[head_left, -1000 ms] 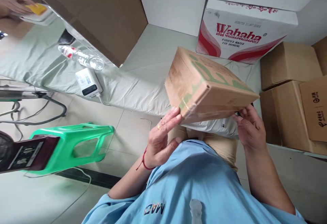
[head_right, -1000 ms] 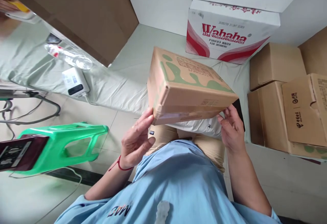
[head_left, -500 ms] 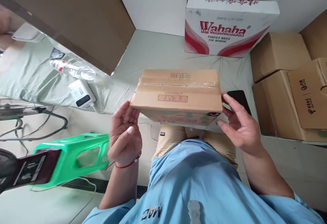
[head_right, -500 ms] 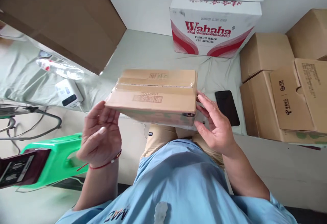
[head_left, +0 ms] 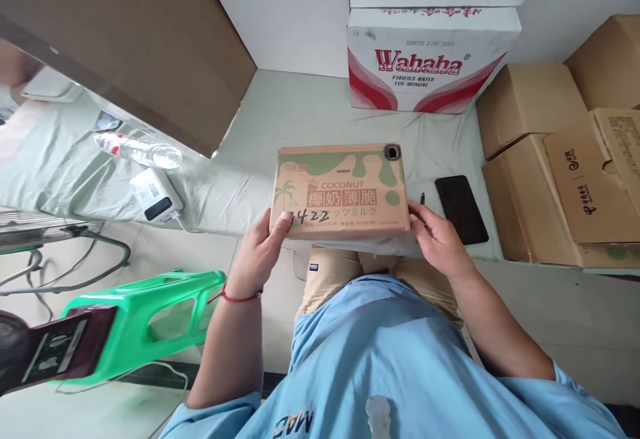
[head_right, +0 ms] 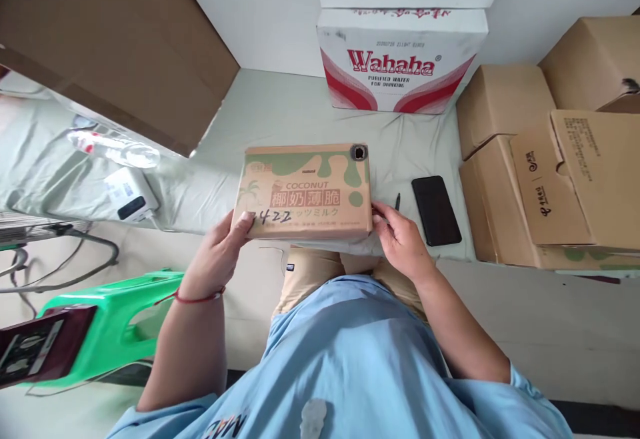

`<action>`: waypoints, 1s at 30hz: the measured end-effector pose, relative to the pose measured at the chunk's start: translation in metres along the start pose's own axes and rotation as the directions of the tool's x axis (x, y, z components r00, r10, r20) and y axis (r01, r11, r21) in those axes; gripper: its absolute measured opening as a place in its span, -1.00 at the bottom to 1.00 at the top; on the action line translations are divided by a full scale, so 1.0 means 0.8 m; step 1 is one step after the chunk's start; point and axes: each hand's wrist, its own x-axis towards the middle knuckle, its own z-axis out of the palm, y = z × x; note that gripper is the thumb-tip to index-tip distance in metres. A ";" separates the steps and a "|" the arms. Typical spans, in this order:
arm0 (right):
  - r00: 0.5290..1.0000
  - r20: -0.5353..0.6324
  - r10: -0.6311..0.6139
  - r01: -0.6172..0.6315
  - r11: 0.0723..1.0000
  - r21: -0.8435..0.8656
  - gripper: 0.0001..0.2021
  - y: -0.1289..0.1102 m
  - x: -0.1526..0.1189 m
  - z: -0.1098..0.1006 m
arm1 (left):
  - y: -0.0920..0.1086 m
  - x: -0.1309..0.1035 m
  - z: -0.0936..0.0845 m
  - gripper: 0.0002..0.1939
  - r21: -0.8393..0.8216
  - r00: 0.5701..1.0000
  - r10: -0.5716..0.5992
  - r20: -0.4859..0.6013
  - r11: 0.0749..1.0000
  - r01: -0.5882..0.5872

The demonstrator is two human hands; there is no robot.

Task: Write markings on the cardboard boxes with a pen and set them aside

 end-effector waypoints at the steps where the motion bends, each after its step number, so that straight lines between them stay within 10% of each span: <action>1: 1.000 0.018 -0.005 0.005 1.000 -0.011 -0.59 0.002 -0.005 -0.003 | 0.005 -0.005 -0.005 -0.55 0.152 1.000 -0.009 0.018 0.988 0.006; 5: 0.995 0.094 -0.041 0.047 0.997 -0.066 -0.61 0.011 -0.016 -0.020 | 0.020 -0.035 -0.020 -0.59 0.507 0.999 0.026 0.037 0.861 -0.041; 8: 0.995 0.051 -0.086 0.098 0.936 -0.337 -0.64 0.022 -0.008 -0.040 | 0.029 -0.051 -0.011 -0.59 0.541 0.955 0.283 -0.094 0.819 -0.190; 14: 0.925 0.196 0.325 0.025 0.462 -0.886 -0.49 0.008 0.034 -0.054 | 0.068 -0.043 0.051 -0.70 0.548 0.773 0.615 0.155 0.597 -0.586; 20: 0.807 0.340 0.482 0.202 0.314 -0.928 -0.51 -0.016 0.062 -0.050 | 0.079 -0.012 0.116 -0.49 0.606 0.700 0.434 0.567 0.356 -0.711; 30: 0.793 0.479 0.376 0.369 0.330 -0.869 -0.66 -0.016 0.081 -0.063 | 0.082 -0.008 0.117 -0.15 0.624 0.681 0.300 0.668 0.274 -0.732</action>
